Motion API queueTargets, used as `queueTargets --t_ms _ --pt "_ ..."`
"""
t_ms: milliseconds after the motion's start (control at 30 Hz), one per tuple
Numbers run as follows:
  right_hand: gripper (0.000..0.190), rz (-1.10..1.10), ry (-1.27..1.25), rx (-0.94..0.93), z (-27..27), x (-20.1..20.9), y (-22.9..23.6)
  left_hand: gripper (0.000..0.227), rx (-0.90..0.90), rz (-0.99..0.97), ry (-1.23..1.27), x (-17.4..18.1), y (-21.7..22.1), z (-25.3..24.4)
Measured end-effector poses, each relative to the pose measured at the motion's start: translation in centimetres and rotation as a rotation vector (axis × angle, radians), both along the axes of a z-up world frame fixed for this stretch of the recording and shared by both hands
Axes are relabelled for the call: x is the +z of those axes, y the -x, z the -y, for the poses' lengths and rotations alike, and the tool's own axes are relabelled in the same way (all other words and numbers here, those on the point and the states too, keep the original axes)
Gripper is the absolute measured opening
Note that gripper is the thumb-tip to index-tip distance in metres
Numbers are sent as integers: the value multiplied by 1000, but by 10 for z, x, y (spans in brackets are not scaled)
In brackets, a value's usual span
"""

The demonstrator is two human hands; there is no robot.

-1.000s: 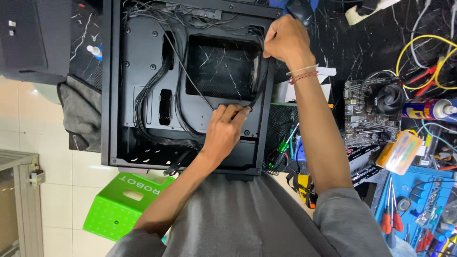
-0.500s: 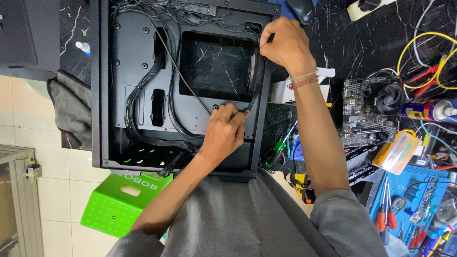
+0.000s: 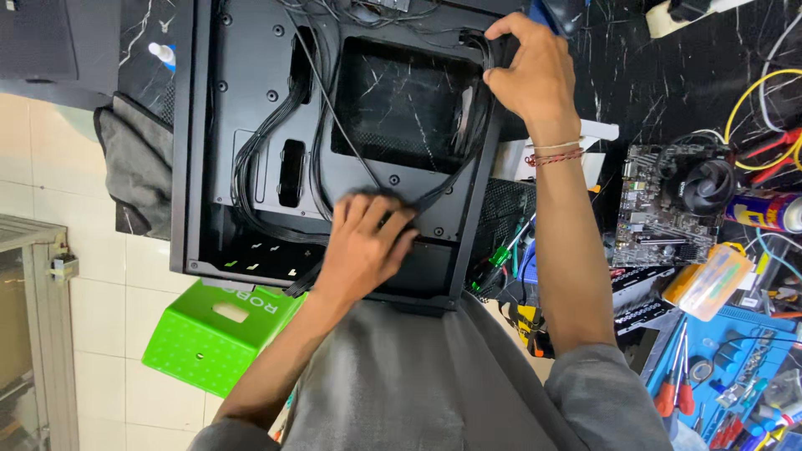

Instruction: The person organizes black cables inside an open computer case, bundling them together and routing them through the chassis. They use zip ties to secure the cable bundles and tuck the excess length into the case.

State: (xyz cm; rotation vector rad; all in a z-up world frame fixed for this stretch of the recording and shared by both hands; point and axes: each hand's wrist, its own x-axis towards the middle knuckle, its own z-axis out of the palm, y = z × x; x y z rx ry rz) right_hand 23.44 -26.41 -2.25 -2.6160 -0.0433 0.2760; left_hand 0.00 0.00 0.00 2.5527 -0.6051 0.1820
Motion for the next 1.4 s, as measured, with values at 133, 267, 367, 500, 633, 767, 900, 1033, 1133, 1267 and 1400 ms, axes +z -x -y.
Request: queueTargets --t_ms 133,267,367,500,633,767,900,1033,1133,1267,1400 --pt "48 -11 -24 -9 2 -3 0 24 -7 -27 11 -15 18 -13" --pt "45 9 -46 28 10 -13 -4 34 6 -2 15 -28 18 -6" --pt "46 -2 -38 36 11 -13 -7 49 -23 -1 -20 -30 14 -3" --pt "46 -43 -46 44 10 -11 -12 63 -91 -48 -165 -14 -2 0" --pt "42 -44 -72 81 10 0 -10 57 -154 29 -208 -18 -30 20" --pt "30 -58 -122 92 6 14 -4 16 -204 164 -141 -22 -72 39" --pt "34 -144 -196 112 4 37 0 31 -144 251 -88 -35 -101 58" --pt "49 -170 -359 91 20 53 9 54 -166 175 -136 -45 -104 62" --pt "39 -111 -429 -113 23 57 13 57 -234 113 -42 -57 -106 61" --pt "35 30 -477 -89 23 43 19 32 -213 118 72 -63 -103 66" --pt "40 221 -473 -163 8 29 17 28 -250 41 178 -58 -107 59"
